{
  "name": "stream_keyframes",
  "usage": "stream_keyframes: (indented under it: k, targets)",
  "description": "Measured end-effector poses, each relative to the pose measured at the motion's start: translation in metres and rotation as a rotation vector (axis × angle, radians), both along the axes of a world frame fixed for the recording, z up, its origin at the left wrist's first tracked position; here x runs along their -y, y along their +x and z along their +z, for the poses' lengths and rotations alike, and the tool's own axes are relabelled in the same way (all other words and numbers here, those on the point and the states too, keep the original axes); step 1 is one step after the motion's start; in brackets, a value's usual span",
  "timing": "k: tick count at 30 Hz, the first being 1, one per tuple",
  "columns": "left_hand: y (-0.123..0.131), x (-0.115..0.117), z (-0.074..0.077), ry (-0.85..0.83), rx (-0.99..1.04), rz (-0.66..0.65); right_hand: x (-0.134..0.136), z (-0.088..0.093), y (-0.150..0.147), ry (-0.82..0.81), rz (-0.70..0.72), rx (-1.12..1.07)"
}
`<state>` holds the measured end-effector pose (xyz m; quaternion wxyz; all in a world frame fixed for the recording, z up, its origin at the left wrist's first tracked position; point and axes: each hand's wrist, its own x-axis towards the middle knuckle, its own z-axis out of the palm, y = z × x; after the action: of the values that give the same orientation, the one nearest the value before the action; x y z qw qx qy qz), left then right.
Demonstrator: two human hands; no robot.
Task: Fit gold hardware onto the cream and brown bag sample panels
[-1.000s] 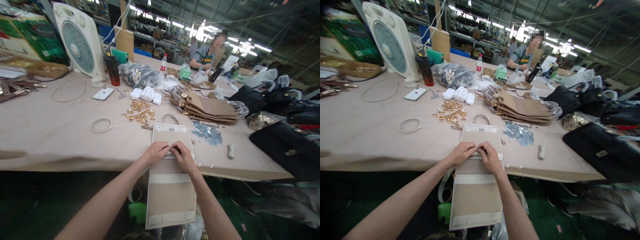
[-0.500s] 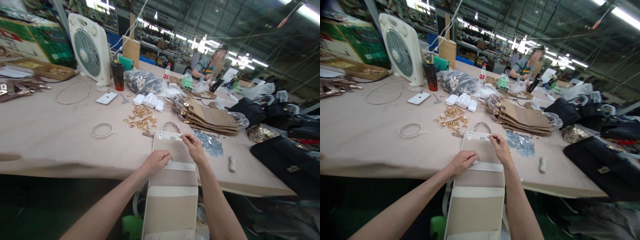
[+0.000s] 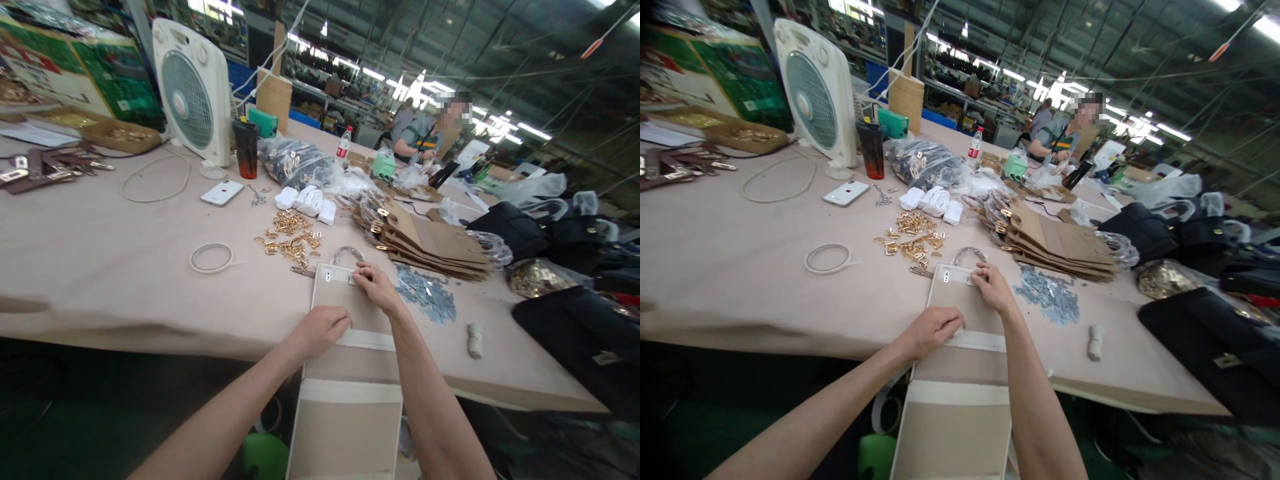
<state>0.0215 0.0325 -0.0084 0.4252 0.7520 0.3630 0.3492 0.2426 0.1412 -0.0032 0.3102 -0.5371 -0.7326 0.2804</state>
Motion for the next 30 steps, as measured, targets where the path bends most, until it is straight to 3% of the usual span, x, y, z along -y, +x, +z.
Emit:
stream_keyframes:
  k: [22,30]
  targets:
    - [0.003,-0.001,-0.001,0.029,-0.067,-0.006,-0.003,-0.018,-0.005,0.132,-0.005,0.066]
    - [0.004,-0.002,-0.004,0.028,-0.073,-0.003,-0.005,-0.027,-0.022,0.232,-0.186,0.028]
